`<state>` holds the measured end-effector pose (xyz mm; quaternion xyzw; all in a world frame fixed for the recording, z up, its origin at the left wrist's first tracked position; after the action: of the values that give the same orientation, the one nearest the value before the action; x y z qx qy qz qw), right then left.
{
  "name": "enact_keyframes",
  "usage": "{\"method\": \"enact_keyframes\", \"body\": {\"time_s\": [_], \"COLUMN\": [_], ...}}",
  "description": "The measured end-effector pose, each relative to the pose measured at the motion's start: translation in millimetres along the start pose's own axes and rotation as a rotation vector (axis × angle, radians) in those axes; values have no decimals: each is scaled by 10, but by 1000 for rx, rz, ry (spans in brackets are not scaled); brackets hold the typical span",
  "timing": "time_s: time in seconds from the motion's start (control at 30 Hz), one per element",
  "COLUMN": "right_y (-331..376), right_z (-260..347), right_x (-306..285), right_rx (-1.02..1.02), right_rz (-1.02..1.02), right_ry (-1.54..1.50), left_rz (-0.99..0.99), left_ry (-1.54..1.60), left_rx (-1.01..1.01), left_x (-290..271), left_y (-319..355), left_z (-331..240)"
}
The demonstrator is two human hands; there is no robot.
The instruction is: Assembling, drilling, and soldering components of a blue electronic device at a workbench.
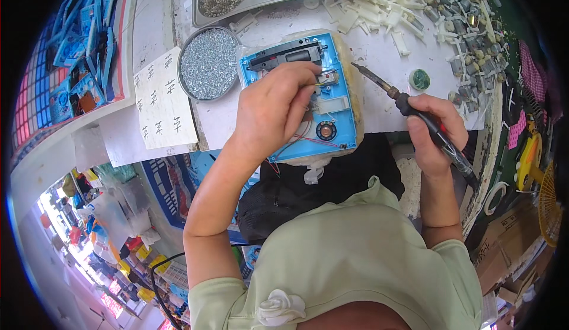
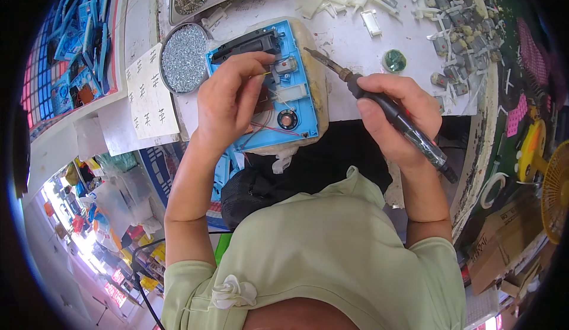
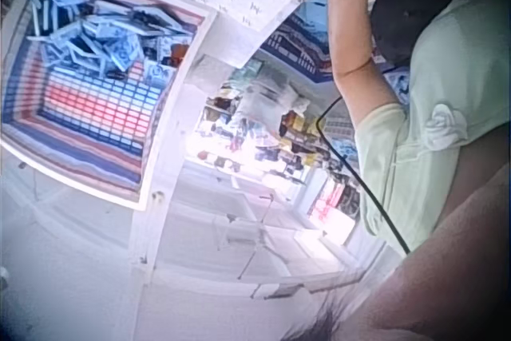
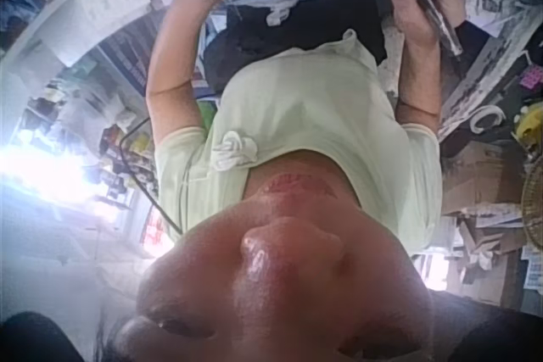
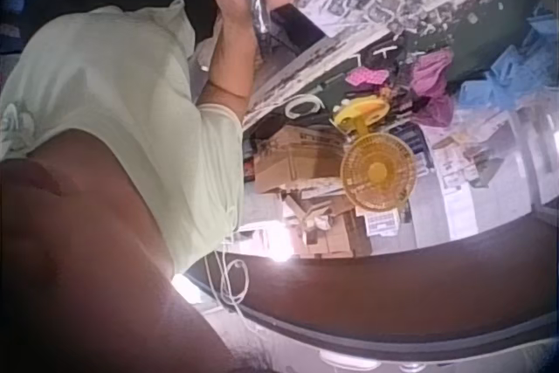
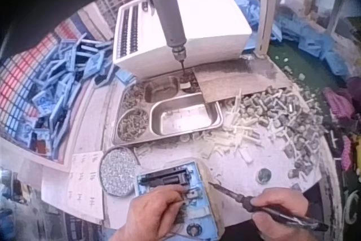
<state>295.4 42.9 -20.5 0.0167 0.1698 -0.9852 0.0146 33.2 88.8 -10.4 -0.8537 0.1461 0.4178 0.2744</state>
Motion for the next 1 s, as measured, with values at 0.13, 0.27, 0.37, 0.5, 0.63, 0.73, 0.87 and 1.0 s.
{"method": "enact_keyframes", "body": {"time_s": [0.13,0.27,0.37,0.5,0.63,0.73,0.87,1.0], "right_y": [7,21,10,-2,8,7,25,55], "right_z": [-7,-40,-24,-3,4,16,10,-16], "right_x": [-23,-38,-15,13,8,14,-2,-69], "right_rx": [16,13,15,-11,1,13,5,35], "right_rz": [4,8,15,20,27,48,26,13], "right_ry": [-5,2,6,7,23,26,21,47], "left_rz": [-15,-55,-103,-143,-235,-220,-183,-150], "left_ry": [-16,72,191,268,259,297,227,11], "left_rx": [53,-99,-195,-382,-391,-313,-334,-137], "left_x": [-91,-201,-198,-160,-152,-92,-94,-191], "left_y": [90,226,351,404,306,158,161,310], "left_z": [34,70,192,213,179,108,114,151]}}
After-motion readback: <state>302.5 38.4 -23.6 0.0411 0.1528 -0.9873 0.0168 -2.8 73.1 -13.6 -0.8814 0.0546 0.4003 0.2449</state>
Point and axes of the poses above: each hand's wrist, its own y-axis away from the middle knuckle, its own x-axis out of the palm, z = x × y, the point moved 3 cm from there along -y, towards the middle knuckle, and after that the axes turned 11 degrees about -y, right-handed, at the moved point
